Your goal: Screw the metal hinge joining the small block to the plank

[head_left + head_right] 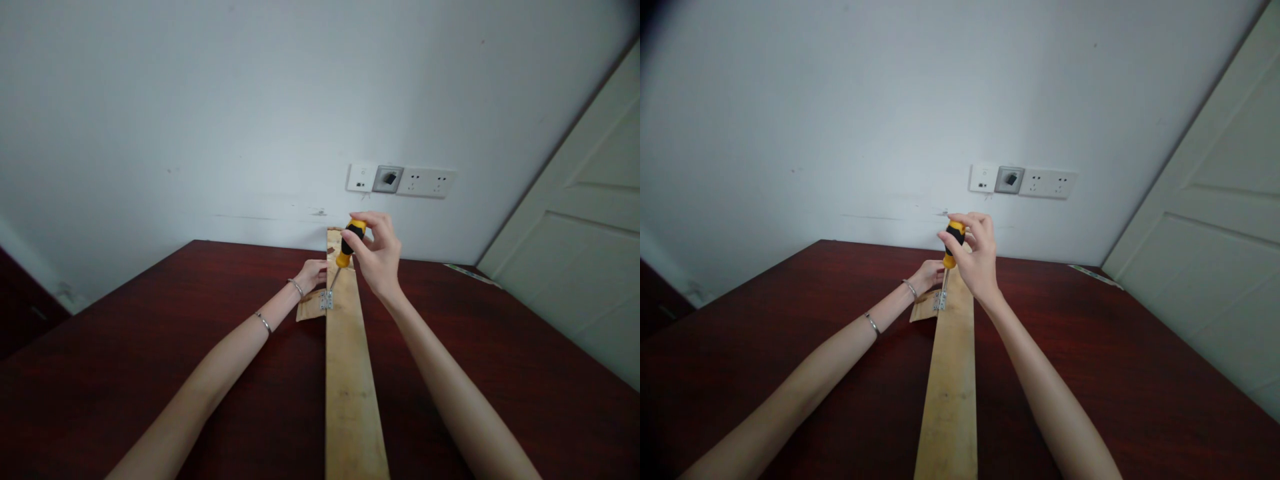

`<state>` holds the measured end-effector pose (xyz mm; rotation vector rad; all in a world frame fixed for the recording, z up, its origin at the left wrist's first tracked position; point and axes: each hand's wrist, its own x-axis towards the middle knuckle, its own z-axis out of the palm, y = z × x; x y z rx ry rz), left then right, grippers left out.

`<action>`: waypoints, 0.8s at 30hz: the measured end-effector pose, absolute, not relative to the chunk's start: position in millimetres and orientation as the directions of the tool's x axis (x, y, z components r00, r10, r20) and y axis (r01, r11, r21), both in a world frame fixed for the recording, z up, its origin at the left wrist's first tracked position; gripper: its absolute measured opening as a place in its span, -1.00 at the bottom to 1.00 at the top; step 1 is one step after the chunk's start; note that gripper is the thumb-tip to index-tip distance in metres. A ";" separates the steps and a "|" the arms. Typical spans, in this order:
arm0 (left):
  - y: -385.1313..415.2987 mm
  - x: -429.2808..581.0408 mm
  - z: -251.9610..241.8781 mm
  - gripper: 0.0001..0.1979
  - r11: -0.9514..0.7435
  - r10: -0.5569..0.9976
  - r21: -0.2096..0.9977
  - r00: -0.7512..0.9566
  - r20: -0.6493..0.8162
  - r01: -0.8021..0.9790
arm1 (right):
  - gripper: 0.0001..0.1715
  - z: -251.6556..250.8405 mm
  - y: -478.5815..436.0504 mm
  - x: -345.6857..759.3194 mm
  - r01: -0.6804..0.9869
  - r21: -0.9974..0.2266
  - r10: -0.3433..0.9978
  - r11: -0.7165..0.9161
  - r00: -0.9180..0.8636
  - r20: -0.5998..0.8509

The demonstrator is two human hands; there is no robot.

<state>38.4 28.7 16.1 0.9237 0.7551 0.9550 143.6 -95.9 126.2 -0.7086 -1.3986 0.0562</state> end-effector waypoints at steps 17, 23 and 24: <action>30.3 39.2 12.1 -0.88 0.290 0.917 0.900 0.364 -0.164 -0.325 | -0.76 128.2 -92.8 150.7 0.296 -0.457 0.464 0.839 0.047 0.884; 31.4 38.7 10.0 -0.89 0.274 0.912 0.905 0.386 -0.137 -0.326 | -0.78 127.9 -91.0 155.7 0.358 -0.425 0.429 0.832 0.071 0.900; 31.9 38.7 9.2 -0.90 0.274 0.912 0.905 0.387 -0.137 -0.326 | -0.77 127.7 -90.9 156.1 0.374 -0.427 0.429 0.823 0.082 0.900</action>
